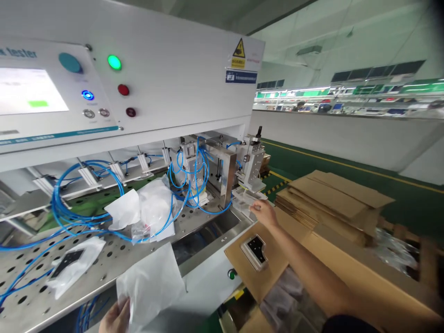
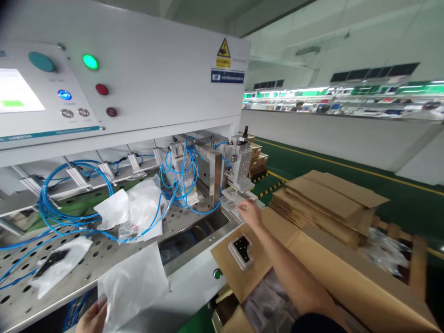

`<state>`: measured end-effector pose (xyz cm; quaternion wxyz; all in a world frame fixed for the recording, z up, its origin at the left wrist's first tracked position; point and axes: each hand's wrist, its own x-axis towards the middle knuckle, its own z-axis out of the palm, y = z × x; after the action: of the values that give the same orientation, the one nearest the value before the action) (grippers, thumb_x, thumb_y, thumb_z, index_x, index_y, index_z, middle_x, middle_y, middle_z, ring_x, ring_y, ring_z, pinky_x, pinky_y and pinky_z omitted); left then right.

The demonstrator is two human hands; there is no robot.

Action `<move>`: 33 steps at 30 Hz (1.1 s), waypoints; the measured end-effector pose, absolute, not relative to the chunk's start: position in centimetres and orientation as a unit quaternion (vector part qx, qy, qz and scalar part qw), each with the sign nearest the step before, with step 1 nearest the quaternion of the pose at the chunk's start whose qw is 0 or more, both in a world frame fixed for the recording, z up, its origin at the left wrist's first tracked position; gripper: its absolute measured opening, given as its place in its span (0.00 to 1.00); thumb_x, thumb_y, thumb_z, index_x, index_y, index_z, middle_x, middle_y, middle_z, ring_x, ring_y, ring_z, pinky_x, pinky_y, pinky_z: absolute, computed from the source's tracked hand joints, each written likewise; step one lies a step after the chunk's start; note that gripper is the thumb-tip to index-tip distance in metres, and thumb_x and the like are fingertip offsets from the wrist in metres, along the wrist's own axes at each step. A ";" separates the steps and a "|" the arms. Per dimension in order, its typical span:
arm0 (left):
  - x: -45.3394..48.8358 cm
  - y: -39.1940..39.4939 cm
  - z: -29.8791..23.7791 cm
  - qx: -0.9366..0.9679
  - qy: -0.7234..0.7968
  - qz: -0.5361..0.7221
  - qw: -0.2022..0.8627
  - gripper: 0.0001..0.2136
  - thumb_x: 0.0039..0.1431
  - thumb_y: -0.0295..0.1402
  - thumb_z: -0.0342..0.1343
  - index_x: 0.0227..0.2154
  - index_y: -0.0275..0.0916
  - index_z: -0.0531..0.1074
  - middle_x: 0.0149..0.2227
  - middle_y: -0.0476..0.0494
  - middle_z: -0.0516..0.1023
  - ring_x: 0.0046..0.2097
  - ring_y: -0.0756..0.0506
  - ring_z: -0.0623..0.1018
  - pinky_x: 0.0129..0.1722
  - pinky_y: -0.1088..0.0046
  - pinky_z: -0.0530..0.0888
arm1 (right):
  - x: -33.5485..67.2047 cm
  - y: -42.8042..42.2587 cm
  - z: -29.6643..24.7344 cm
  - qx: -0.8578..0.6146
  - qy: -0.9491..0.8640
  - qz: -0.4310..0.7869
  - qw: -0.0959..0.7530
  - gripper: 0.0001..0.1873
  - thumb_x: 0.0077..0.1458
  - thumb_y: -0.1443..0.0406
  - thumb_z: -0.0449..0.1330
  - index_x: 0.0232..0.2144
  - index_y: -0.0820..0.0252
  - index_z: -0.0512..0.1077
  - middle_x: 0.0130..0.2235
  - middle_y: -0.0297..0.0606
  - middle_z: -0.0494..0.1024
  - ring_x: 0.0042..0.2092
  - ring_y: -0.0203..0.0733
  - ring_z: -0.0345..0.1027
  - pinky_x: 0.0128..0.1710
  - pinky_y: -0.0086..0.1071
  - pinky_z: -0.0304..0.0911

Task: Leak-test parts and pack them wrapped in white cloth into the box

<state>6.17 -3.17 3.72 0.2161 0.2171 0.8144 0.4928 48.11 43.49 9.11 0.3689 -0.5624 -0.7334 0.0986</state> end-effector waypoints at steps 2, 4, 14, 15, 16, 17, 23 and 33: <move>5.2 -3.7 5.9 0.209 0.797 0.516 0.236 0.29 0.43 0.66 0.62 0.31 0.43 0.79 0.22 0.48 0.76 0.34 0.33 0.81 0.33 0.61 0.79 | 47.4 39.4 10.3 -0.505 -0.763 0.104 0.389 0.10 0.52 0.56 0.63 0.30 0.55 0.77 0.41 0.42 0.81 0.45 0.50 0.76 0.50 0.43 0.70; 4.0 -4.1 8.8 0.233 0.790 0.521 0.224 0.28 0.46 0.62 0.64 0.36 0.41 0.79 0.26 0.49 0.78 0.34 0.37 0.80 0.32 0.66 0.77 | 46.1 34.9 11.8 -0.433 -0.787 0.116 0.424 0.10 0.54 0.55 0.63 0.30 0.54 0.77 0.43 0.43 0.80 0.49 0.51 0.76 0.54 0.45 0.69; 1.2 -0.8 20.1 0.461 0.790 0.382 0.134 0.20 0.60 0.44 0.55 0.48 0.38 0.79 0.24 0.50 0.73 0.26 0.46 0.71 0.30 0.70 0.64 | 35.0 14.0 21.9 -0.205 -0.835 0.121 0.495 0.04 0.61 0.64 0.67 0.38 0.52 0.76 0.54 0.43 0.79 0.57 0.49 0.75 0.55 0.42 0.73; 1.4 -0.3 20.5 0.486 0.784 0.360 0.139 0.19 0.60 0.41 0.54 0.49 0.38 0.79 0.24 0.51 0.73 0.26 0.47 0.70 0.30 0.70 0.63 | 33.9 12.2 22.4 -0.193 -0.835 0.118 0.501 0.05 0.61 0.65 0.67 0.39 0.52 0.75 0.55 0.43 0.79 0.56 0.49 0.76 0.54 0.42 0.74; 1.7 0.3 20.8 0.506 0.778 0.344 0.147 0.19 0.61 0.38 0.55 0.51 0.37 0.78 0.25 0.51 0.74 0.26 0.47 0.70 0.31 0.70 0.62 | 32.8 10.6 22.7 -0.184 -0.835 0.113 0.506 0.05 0.61 0.66 0.67 0.40 0.52 0.75 0.55 0.44 0.78 0.56 0.49 0.76 0.53 0.41 0.74; 1.9 0.7 20.9 0.522 0.769 0.332 0.158 0.19 0.61 0.35 0.55 0.53 0.36 0.77 0.26 0.50 0.75 0.27 0.47 0.71 0.32 0.70 0.62 | 31.8 9.2 22.6 -0.177 -0.837 0.105 0.508 0.06 0.61 0.66 0.67 0.41 0.52 0.75 0.56 0.45 0.78 0.56 0.49 0.76 0.53 0.41 0.75; 2.8 2.7 18.9 0.570 0.712 0.337 0.233 0.18 0.60 0.29 0.57 0.52 0.34 0.78 0.26 0.51 0.74 0.29 0.48 0.71 0.32 0.71 0.62 | 28.6 5.9 17.9 -0.234 -0.854 0.079 0.457 0.02 0.60 0.65 0.67 0.37 0.51 0.77 0.52 0.45 0.78 0.53 0.52 0.77 0.50 0.45 0.77; 4.9 4.1 14.9 0.599 0.704 0.295 0.242 0.14 0.67 0.37 0.55 0.48 0.36 0.80 0.28 0.48 0.78 0.30 0.47 0.74 0.33 0.71 0.64 | 30.7 5.2 13.5 -0.273 -0.895 0.077 0.345 0.06 0.53 0.70 0.67 0.32 0.53 0.76 0.47 0.40 0.78 0.46 0.46 0.74 0.46 0.40 0.74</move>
<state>4.87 4.06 14.86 0.2419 0.5992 0.7037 0.2954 30.72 5.20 13.51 0.3446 -0.2733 -0.8948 0.0769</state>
